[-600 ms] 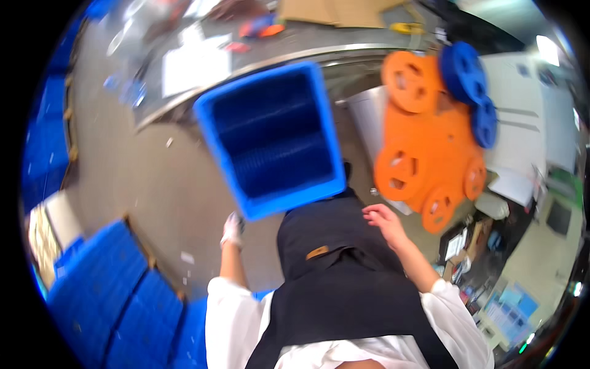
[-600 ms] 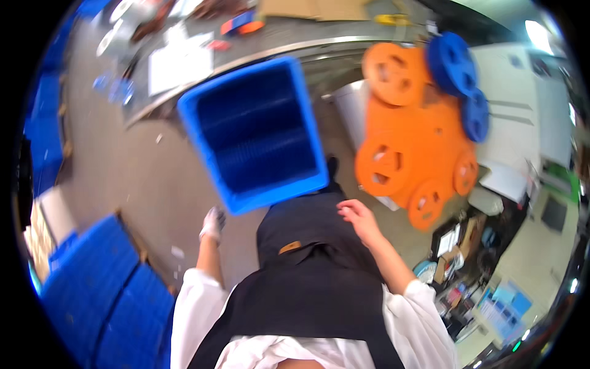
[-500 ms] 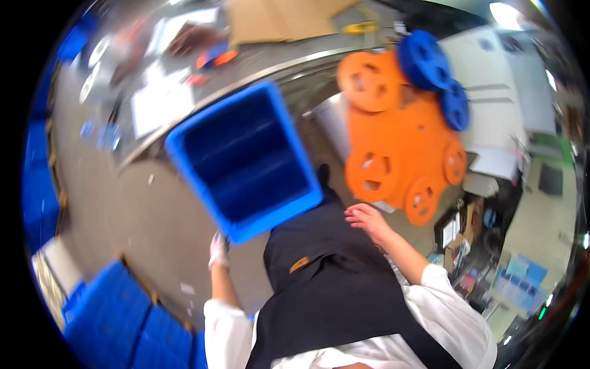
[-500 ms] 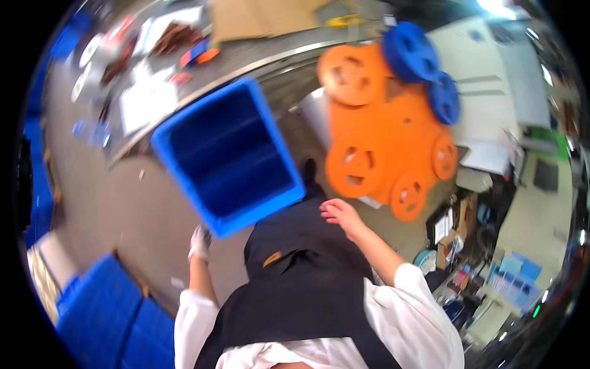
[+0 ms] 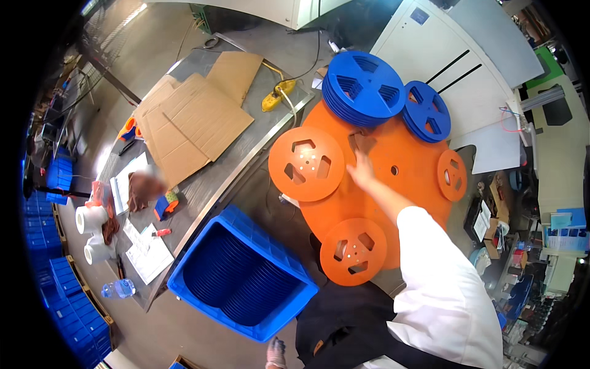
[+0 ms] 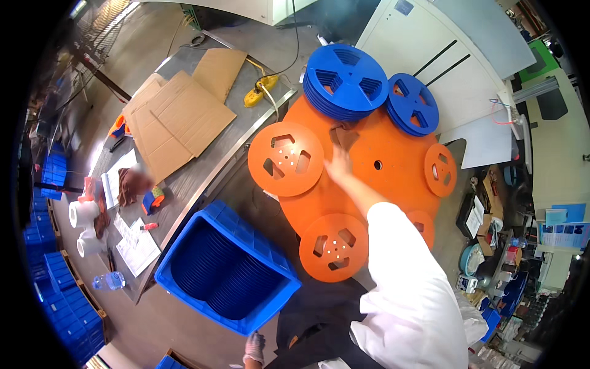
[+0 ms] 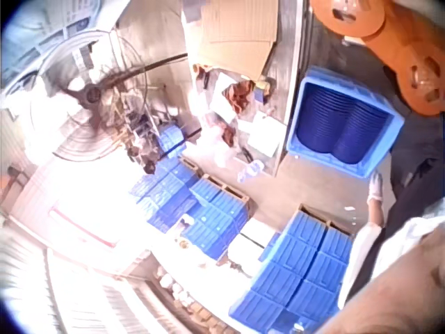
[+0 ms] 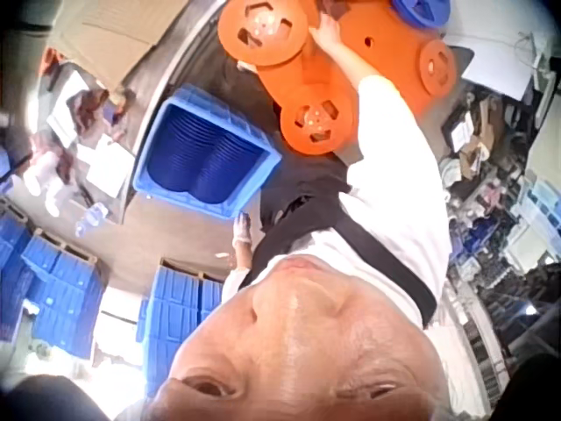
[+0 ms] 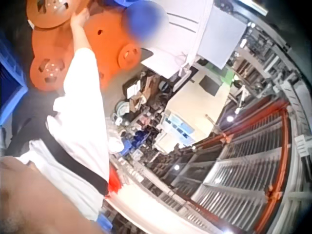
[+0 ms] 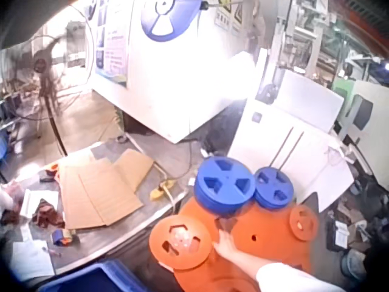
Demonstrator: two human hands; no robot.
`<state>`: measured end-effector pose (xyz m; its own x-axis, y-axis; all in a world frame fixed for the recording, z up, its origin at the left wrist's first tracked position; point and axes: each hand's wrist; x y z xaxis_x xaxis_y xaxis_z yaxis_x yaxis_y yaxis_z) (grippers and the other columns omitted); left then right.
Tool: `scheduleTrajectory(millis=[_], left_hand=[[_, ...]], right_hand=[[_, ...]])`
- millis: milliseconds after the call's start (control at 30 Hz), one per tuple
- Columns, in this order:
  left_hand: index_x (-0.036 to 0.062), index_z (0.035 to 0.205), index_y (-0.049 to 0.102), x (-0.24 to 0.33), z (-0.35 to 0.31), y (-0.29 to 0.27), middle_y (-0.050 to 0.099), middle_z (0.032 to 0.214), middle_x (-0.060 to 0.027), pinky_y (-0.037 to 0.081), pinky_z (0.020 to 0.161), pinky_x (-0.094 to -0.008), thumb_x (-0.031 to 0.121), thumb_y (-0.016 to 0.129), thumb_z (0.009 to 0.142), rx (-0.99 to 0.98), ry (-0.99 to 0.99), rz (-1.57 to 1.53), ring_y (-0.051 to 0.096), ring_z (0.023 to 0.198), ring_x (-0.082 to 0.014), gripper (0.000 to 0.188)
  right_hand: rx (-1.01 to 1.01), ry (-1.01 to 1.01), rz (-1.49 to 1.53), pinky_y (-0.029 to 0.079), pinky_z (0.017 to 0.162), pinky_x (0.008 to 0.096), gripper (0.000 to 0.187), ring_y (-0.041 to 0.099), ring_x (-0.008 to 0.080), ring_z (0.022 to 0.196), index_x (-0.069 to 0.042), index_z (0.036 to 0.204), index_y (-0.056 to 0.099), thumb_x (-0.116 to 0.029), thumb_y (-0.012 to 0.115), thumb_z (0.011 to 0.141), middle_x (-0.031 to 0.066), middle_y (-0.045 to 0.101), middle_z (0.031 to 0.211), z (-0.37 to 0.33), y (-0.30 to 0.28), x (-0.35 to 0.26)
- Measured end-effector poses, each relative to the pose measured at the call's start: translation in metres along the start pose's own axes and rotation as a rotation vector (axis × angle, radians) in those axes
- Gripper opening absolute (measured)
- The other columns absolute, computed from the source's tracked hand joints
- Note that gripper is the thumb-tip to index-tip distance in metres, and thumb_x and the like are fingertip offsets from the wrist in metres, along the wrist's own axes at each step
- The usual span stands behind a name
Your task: The person picks up blue plastic spools from a blue crate and stacks them onto a pile on a nearby table. The person handles the spools one by one, placing them on top of the existing stack.
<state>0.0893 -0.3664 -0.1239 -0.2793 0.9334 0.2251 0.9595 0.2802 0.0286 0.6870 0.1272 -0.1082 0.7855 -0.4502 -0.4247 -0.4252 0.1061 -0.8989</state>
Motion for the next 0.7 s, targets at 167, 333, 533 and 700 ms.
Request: scheduleTrajectory(millis=[167, 333, 533, 700], left_hand=[[-0.0038, 0.121, 0.052, 0.015, -0.053, 0.086, 0.053, 0.126, -0.0253, 0.041, 0.106, -0.0483, 0.012, 0.062, 0.080, -0.126, 0.333, 0.648, 0.045, 0.124, -0.0446, 0.045], [-0.0018, 0.138, 0.038, 0.025, -0.069, 0.059, 0.039, 0.144, -0.0259, 0.039, 0.107, -0.0499, 0.008, 0.064, 0.073, -0.231, 0.363, 0.918, 0.040, 0.129, -0.0474, 0.071], [0.0039, 0.126, 0.051, 0.062, -0.042, 0.073, 0.059, 0.088, -0.0048, 0.049, 0.071, -0.0243, 0.019, 0.049, 0.099, -0.042, 0.274, 0.455, 0.057, 0.076, -0.0132, 0.031], [0.0004, 0.133, 0.049, 0.091, -0.053, 0.076, 0.061, 0.119, -0.0124, 0.047, 0.095, -0.0264, 0.005, 0.042, 0.097, -0.166, 0.325, 0.562, 0.062, 0.105, -0.0179, 0.037]], right_hand=[[0.255, -0.293, -0.223, 0.025, 0.114, 0.0509, 0.081, 0.023, 0.0378, 0.144, -0.003, 0.149, 0.027, -0.019, 0.070, 0.082, 0.0183, 0.032, 0.153, 0.131, -0.038, -0.055], [0.239, -0.233, -0.267, 0.024, 0.110, 0.0584, 0.068, 0.035, 0.0336, 0.137, -0.005, 0.141, 0.041, -0.023, 0.071, 0.082, 0.0156, 0.050, 0.136, 0.155, -0.034, -0.059], [0.057, -0.533, -0.142, 0.028, 0.101, 0.0502, 0.038, 0.047, 0.0263, 0.115, -0.011, 0.111, 0.062, -0.017, 0.074, 0.076, 0.0083, 0.057, 0.107, 0.020, -0.064, -0.020], [-0.074, -0.773, -0.065, 0.028, 0.102, 0.0499, 0.041, 0.050, 0.0235, 0.110, -0.011, 0.108, 0.062, -0.013, 0.078, 0.069, 0.0042, 0.057, 0.100, -0.147, -0.111, -0.025]])
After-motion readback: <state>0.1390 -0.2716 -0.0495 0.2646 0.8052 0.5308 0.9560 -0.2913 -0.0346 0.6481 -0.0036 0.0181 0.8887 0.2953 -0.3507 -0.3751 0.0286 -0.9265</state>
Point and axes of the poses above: each hand's wrist, its own z-axis towards the middle knuckle, its own y-axis out of the palm, x = y × z
